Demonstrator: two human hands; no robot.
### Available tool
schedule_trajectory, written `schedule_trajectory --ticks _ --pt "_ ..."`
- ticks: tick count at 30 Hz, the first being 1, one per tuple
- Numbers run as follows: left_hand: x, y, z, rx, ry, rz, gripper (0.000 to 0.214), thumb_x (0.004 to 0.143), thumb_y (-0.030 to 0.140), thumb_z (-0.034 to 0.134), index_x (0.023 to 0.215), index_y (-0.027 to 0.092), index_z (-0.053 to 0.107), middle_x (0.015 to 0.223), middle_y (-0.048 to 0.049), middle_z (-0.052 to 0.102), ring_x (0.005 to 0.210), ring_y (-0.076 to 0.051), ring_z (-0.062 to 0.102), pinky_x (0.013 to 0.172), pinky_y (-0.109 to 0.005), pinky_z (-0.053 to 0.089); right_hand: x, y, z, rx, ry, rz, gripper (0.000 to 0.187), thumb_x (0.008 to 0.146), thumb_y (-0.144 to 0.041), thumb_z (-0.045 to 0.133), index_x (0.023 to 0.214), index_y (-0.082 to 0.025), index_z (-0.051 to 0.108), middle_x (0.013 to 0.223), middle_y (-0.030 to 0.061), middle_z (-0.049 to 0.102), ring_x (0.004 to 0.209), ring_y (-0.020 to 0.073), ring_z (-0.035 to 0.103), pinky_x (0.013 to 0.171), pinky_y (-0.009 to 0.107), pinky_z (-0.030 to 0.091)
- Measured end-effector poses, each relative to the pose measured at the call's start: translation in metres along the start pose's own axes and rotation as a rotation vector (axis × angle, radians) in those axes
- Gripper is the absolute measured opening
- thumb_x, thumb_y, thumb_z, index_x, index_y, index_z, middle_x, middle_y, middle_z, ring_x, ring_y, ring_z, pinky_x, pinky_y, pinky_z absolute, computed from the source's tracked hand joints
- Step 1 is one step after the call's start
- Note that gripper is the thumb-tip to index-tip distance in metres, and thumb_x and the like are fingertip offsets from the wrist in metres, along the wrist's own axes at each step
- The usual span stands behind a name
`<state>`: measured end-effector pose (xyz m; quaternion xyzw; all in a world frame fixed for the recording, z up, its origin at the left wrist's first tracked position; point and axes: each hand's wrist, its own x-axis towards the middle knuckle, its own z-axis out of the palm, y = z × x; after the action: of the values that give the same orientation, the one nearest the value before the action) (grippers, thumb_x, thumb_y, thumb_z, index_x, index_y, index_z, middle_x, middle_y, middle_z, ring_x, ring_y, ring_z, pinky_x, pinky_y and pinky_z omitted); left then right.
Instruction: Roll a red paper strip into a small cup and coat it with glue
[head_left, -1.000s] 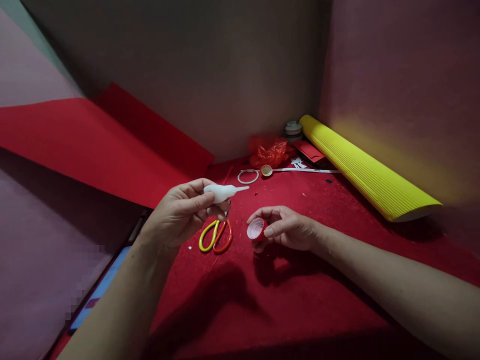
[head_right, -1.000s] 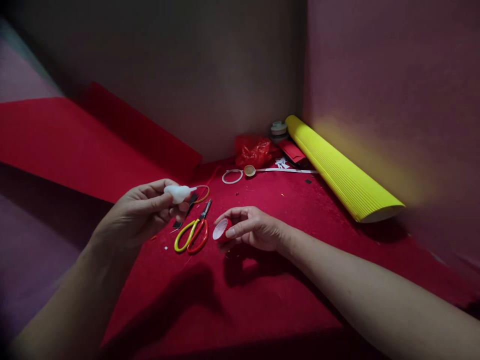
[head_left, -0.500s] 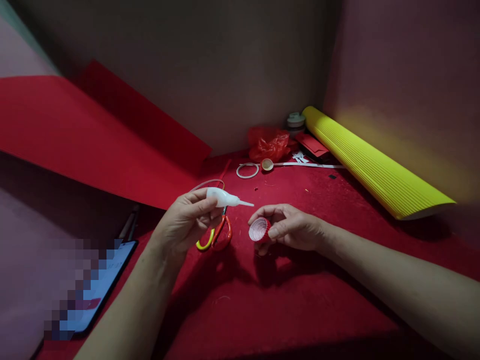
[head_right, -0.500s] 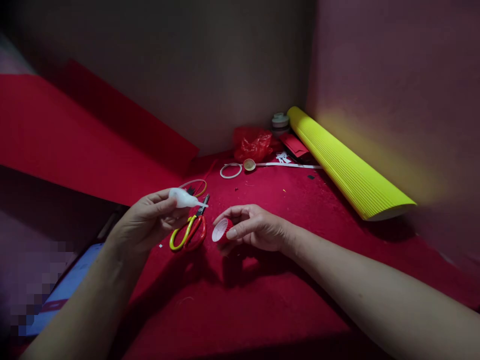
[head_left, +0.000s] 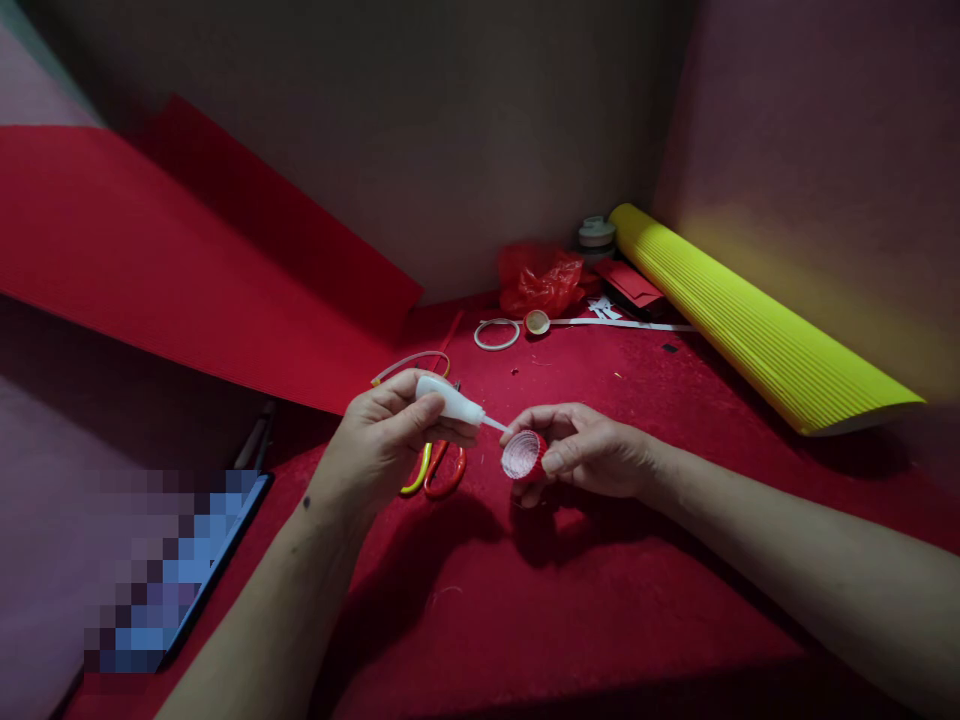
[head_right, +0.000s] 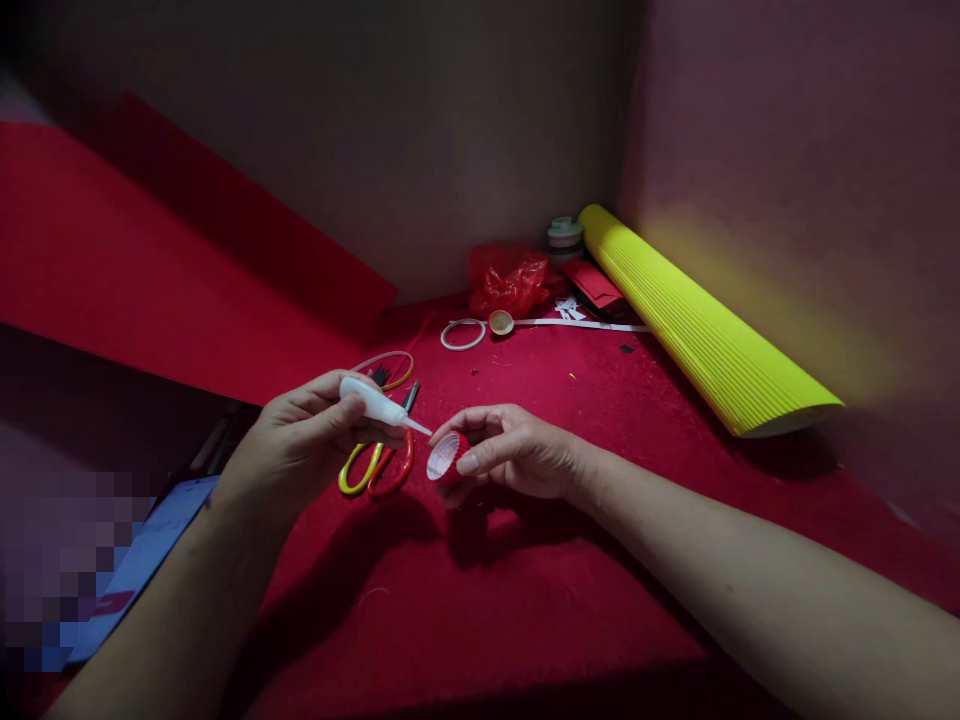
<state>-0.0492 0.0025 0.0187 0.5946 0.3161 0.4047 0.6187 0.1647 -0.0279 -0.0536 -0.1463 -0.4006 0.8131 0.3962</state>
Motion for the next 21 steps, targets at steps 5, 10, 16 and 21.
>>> schedule_trajectory --ticks 5,10,16,21 --pt "-0.008 0.004 0.006 0.187 0.075 -0.038 0.011 0.078 0.023 0.068 0.079 0.012 0.067 0.074 -0.0072 0.072 0.064 -0.016 0.067 0.062 -0.024 0.055 0.0 0.001 0.001 0.009 -0.002 0.009 0.034 0.064 -0.006 0.07 0.097 -0.008 0.062 0.083 0.0089 0.071 0.071 0.0202 0.071 0.068 0.033 0.057" --pt "-0.013 0.009 0.01 0.302 0.116 0.012 0.007 0.078 0.019 0.066 0.079 0.013 0.068 0.072 -0.0053 0.071 0.066 -0.014 0.066 0.064 -0.019 0.051 0.0 0.001 0.002 0.0 -0.001 0.025 0.035 0.064 -0.006 0.07 0.098 -0.008 0.061 0.08 0.0082 0.071 0.069 0.0201 0.071 0.068 0.033 0.057" --pt "-0.018 0.013 0.019 0.425 0.148 0.082 0.005 0.077 0.017 0.066 0.074 0.014 0.067 0.066 -0.0034 0.071 0.061 -0.013 0.066 0.058 -0.019 0.05 0.001 0.002 0.002 -0.008 -0.006 0.031 0.037 0.064 -0.008 0.071 0.1 -0.009 0.061 0.081 0.0074 0.07 0.07 0.0199 0.071 0.068 0.035 0.058" --pt "-0.023 0.012 0.025 0.445 0.174 0.112 0.003 0.076 0.015 0.065 0.073 0.015 0.064 0.065 -0.0016 0.069 0.061 -0.014 0.066 0.058 -0.02 0.052 0.0 0.003 0.003 -0.015 -0.007 0.059 0.035 0.065 -0.009 0.072 0.099 -0.01 0.061 0.081 0.0073 0.069 0.072 0.02 0.07 0.068 0.034 0.058"
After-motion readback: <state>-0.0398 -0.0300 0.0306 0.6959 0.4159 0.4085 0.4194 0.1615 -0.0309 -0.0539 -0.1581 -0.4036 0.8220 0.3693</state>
